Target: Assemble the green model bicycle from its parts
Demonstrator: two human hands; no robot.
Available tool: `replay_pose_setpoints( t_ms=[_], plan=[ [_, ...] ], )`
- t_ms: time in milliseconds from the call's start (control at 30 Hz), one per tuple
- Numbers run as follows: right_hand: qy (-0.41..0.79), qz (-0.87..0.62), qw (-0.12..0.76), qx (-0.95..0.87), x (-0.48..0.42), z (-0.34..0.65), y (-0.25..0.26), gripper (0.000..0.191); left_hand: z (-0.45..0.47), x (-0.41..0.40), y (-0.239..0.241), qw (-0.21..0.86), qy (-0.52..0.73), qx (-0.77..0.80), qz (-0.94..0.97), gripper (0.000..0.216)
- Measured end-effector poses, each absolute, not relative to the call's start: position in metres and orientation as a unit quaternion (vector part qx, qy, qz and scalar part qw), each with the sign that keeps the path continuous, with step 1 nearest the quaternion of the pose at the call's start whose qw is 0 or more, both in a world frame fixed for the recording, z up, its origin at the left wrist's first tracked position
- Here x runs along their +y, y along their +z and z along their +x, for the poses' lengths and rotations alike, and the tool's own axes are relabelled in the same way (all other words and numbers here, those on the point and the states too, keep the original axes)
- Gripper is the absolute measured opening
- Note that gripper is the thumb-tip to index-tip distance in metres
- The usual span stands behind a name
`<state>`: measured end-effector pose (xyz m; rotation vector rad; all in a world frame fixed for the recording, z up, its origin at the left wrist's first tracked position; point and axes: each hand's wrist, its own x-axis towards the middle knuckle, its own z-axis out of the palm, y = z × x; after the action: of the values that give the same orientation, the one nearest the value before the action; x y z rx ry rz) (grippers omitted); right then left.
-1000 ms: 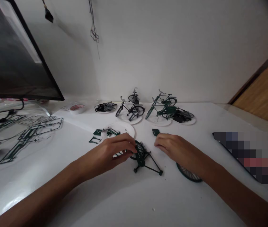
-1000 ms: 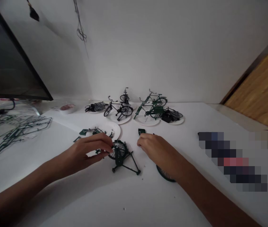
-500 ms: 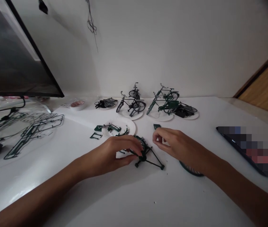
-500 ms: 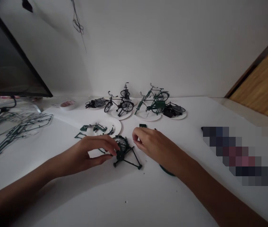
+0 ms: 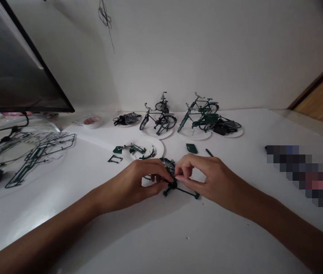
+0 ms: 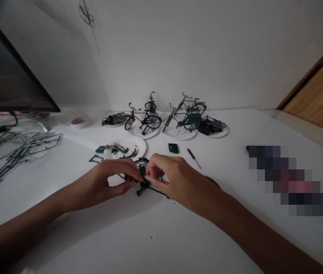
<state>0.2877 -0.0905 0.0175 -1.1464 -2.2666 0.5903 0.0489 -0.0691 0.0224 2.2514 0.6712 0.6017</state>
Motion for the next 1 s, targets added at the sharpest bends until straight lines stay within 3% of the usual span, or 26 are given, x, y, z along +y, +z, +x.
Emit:
replay_pose_setpoints(
  t_ms=[533,1000],
  plan=[
    [0.297,-0.457,0.286,-0.788,-0.0902,0.2858,0.0163,0.022,0.0547,-0.076,0.0275,0.364,0.226,0.363,0.828,0.012],
    [0.255,-0.448,0.256,-0.818,-0.0934,0.28,0.0161,0.02,0.0544,-0.0779,0.0288,0.36,0.221,0.354,0.834,0.012]
  ],
)
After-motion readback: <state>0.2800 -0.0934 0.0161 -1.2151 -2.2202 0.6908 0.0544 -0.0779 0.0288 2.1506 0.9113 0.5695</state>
